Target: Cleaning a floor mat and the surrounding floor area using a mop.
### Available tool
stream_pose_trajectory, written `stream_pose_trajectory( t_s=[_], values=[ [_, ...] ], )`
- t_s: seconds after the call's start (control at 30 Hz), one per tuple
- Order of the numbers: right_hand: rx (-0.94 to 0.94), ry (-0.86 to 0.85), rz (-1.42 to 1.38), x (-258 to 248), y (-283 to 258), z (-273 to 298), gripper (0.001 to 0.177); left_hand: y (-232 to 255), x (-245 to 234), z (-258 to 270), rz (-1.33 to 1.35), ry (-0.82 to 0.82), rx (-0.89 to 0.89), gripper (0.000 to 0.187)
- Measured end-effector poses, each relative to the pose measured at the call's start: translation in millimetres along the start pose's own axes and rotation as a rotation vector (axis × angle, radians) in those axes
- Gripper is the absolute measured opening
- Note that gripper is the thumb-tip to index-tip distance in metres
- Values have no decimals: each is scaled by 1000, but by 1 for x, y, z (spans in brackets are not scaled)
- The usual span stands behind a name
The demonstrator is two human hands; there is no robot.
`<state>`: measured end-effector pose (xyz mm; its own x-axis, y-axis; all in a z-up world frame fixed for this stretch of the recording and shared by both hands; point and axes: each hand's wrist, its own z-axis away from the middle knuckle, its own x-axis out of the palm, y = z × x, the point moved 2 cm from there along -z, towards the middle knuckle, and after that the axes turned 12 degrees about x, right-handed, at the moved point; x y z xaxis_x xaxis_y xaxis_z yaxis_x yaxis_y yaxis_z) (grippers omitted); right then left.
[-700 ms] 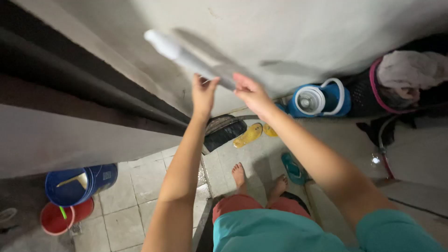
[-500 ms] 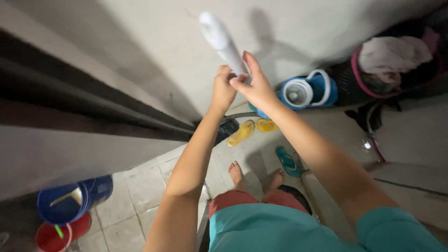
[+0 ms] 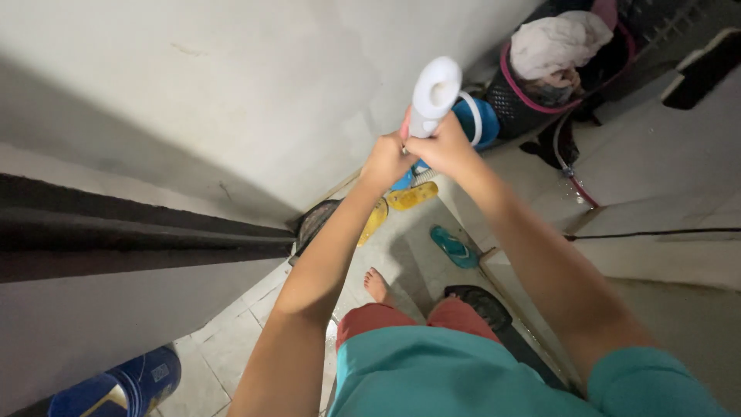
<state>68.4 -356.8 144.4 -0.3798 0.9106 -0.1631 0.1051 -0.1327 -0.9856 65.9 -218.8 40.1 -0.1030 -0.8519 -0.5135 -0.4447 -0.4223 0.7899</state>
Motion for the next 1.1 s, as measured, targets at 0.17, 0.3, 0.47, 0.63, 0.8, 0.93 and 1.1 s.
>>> stream_pose_trajectory(
  t_s=[0.17,0.3,0.47,0.63,0.8,0.93,1.1],
  values=[
    [-47,-103,75,-34,-48,33,25,79,5,0,59,132,107,38],
    [-43,-157,52,-59,-71,60,24,114,28,3,52,153,47,36],
    [-47,-199,125,-98,-58,104,19,150,81,11,84,192,104,44],
    [-62,-216,215,-136,-38,154,16,172,149,12,85,259,161,66],
    [-12,-158,121,-154,-10,197,26,105,247,28,77,298,207,49],
    [-23,-181,45,-153,-13,220,18,77,280,34,-174,384,507,50],
    [-28,-82,97,-156,-6,220,19,91,274,31,385,155,60,48]
  ],
)
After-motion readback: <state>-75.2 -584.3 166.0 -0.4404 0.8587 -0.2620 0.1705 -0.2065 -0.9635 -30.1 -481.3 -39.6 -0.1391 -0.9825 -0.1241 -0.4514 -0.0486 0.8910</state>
